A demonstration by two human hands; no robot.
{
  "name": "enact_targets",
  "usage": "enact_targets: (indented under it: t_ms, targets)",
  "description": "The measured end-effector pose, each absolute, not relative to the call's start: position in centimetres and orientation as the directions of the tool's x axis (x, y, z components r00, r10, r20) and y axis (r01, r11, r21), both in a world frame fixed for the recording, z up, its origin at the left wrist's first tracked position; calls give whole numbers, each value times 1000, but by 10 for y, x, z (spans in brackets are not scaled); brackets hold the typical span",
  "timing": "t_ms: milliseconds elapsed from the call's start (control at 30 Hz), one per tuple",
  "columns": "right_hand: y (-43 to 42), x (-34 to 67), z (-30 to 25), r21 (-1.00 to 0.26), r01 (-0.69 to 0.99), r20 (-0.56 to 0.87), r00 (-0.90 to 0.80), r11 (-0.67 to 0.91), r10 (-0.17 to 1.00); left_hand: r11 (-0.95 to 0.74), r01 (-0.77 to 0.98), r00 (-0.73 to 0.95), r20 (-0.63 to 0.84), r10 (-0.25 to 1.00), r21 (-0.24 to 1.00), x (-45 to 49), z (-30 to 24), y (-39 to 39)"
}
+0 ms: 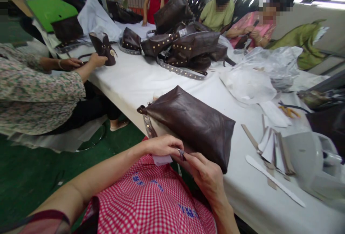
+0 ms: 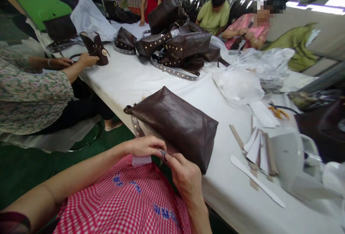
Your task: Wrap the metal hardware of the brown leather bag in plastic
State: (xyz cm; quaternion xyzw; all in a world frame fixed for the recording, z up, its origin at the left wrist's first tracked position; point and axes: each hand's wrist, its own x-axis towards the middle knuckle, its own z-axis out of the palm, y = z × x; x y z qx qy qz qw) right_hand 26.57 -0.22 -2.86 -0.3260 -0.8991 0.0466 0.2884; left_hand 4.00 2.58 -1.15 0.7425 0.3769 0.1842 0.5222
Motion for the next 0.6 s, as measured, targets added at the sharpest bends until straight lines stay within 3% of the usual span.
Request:
enact_targets:
  t_ms: [133, 267, 367, 433, 600]
  targets:
    - [-1, 266, -37, -274, 589, 470, -608, 760, 640, -330, 475, 625, -49, 779, 816, 46, -9, 17]
    - [4, 267, -39, -316, 599, 462, -580, 736, 671, -474, 680, 496, 125, 859, 559, 55, 1, -1]
    - [5, 266, -40, -338, 593, 466, -570, 731, 677, -466, 783, 401, 238, 885, 413, 61, 3, -17]
    - [4, 265, -42, -336, 593, 483, -559, 732, 674, -425, 798, 335, 272, 902, 427, 63, -1, -25]
    - [2, 262, -44, -340, 587, 518, -535, 735, 667, -323, 641, 263, 196, 945, 696, 68, -18, -31]
